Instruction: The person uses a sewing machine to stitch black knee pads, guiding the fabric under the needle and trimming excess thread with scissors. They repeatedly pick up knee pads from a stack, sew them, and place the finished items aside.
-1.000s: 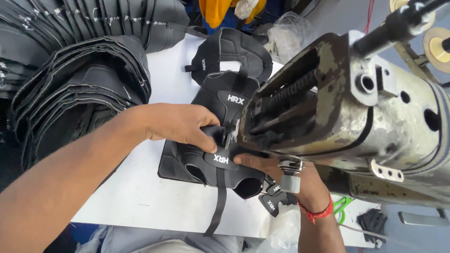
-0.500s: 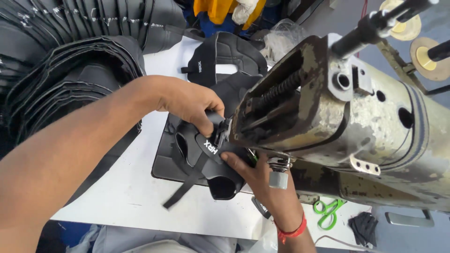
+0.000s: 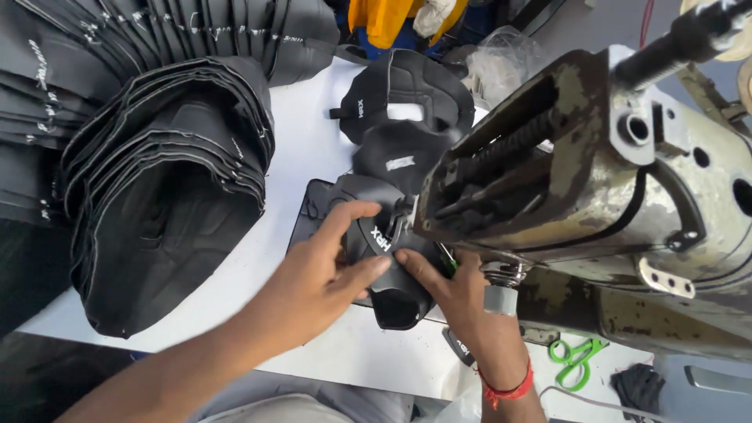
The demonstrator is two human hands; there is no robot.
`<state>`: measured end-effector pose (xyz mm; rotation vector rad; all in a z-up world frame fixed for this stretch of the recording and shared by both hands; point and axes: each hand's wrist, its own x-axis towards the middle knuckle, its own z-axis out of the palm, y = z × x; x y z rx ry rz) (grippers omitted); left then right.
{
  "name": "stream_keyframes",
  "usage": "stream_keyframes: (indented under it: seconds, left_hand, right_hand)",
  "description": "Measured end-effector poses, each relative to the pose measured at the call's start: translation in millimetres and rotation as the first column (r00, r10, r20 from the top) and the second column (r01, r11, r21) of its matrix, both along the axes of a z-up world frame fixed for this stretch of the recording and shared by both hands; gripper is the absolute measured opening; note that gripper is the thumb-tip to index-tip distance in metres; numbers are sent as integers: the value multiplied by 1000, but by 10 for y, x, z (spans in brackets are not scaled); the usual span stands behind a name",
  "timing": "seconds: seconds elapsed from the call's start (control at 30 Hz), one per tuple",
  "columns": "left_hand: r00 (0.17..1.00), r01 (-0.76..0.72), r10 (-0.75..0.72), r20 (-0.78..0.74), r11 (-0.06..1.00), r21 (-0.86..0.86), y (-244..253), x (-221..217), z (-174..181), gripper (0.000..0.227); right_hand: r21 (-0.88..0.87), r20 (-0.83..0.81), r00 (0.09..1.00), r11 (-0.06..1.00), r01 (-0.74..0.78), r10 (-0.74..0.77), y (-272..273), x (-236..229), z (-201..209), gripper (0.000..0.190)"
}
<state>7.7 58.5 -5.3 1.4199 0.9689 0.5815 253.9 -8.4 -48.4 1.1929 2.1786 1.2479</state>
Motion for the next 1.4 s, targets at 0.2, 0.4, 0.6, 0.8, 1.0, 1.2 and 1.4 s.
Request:
stream_keyframes:
  seconds: [0.2, 0.4, 0.6, 0.8, 1.0, 1.2, 1.4]
  left_hand:
    - [977, -135, 128, -172, 991, -26, -2, 192, -51, 54]
    - [983, -49, 68, -170, 992, 116, 95, 149, -128, 54]
    - [978, 169, -139, -154, 965, 202, 454, 45, -237, 54]
    - [945, 291, -268, -186, 950, 110, 703, 69, -111, 53]
    - [986, 159, -153, -61, 980, 120, 618, 83, -463, 53]
    - [967, -221, 211, 144, 974, 57, 129, 227, -526, 51]
    - [908, -413, 415, -59, 909, 49, -60, 344, -375, 54]
  right_hand:
    - [-189, -686, 722, 981, -51, -94, -26, -70, -35, 67]
    - [-189, -860, 494, 979, -76, -128, -126, -45, -172, 53]
    - [-608, -757, -391, 784, 125, -524, -95, -477, 69, 33]
    - [-713, -632, -589, 677, 186, -504, -1, -731, 284, 36]
    - [-282, -822, 462, 942, 180, -334, -171, -252, -383, 37]
    - [-37, -621, 782, 999, 32, -48, 238, 13, -204, 43]
    - [-261, -963, 110, 952, -162, -246, 536, 189, -265, 26]
